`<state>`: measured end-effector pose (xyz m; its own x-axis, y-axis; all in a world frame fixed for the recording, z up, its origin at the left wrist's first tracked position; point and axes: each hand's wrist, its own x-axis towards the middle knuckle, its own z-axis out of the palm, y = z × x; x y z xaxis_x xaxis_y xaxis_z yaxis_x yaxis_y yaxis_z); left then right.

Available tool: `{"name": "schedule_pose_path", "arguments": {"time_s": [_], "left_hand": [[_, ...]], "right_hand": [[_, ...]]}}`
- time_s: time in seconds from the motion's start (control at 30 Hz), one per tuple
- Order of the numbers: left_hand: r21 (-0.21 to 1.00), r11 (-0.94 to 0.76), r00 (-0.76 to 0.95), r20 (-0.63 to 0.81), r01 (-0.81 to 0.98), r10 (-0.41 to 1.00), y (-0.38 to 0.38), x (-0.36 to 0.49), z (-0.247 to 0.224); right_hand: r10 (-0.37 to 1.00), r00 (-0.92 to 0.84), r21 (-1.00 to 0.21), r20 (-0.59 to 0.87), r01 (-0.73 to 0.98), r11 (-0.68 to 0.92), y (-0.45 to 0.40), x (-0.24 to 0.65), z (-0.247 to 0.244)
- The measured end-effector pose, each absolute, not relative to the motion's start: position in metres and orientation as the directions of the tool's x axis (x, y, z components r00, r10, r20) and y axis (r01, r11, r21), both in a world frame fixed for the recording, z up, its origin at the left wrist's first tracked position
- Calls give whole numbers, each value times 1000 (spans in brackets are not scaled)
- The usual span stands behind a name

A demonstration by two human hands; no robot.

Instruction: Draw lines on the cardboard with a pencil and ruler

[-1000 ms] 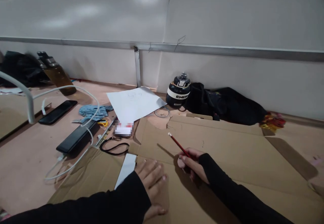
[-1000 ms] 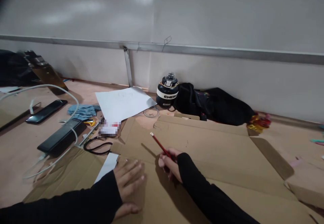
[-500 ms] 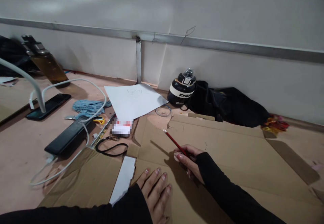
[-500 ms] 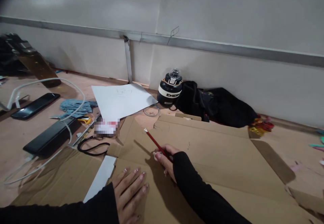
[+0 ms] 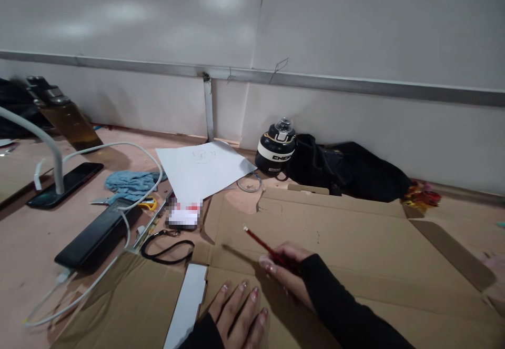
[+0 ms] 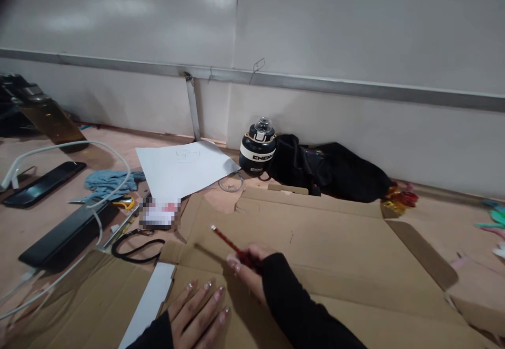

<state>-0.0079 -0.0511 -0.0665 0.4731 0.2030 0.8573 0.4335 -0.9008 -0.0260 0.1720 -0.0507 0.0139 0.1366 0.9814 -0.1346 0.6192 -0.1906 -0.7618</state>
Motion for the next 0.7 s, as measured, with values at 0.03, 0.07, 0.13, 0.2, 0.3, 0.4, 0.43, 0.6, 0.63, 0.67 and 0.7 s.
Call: {"name": "schedule_pose_path", "arguments": {"time_s": [0.03, 0.07, 0.13, 0.2, 0.3, 0.4, 0.43, 0.6, 0.63, 0.67, 0.7], "left_hand": [[-22, -897, 456, 867, 442, 203, -51, -5, -67], [-30, -892, 455, 868, 451, 201, -50, -3, -68], [-11, -869, 401, 890, 495, 217, -50, 1, -70], [2, -843, 360, 903, 539, 232, -50, 4, -70], [-40, -845, 376, 906, 533, 194, -48, 4, -65], [-98, -872, 455, 878, 480, 151, -47, 0, -58], [-92, -875, 457, 876, 476, 156, -46, -1, -57], [-96, -863, 449, 879, 496, 161, -48, -1, -65], [-97, -856, 450, 877, 508, 168, -48, 0, -67], [-87, -848, 435, 883, 522, 177, -49, 1, -69], [-68, -845, 413, 891, 531, 188, -50, 2, -70]], "right_hand": [[995, 93, -689, -33, 719, -90, -55, 168, 8], [997, 28, -603, 69, 797, 19, -61, 164, 2], [977, -73, -446, 201, 881, 158, -70, 157, -11], [955, -125, -344, 268, 914, 216, -75, 154, -20], [897, -215, -174, 386, 938, 300, -65, 157, -24], [881, -252, -116, 402, 940, 322, -44, 164, -20], [891, -246, -126, 382, 941, 313, -38, 166, -20], [859, -295, -75, 419, 931, 356, -42, 163, -23], [842, -312, -48, 440, 928, 369, -46, 162, -24], [830, -324, -22, 454, 927, 374, -48, 160, -24], [826, -329, 1, 458, 929, 370, -48, 160, -23]]}}
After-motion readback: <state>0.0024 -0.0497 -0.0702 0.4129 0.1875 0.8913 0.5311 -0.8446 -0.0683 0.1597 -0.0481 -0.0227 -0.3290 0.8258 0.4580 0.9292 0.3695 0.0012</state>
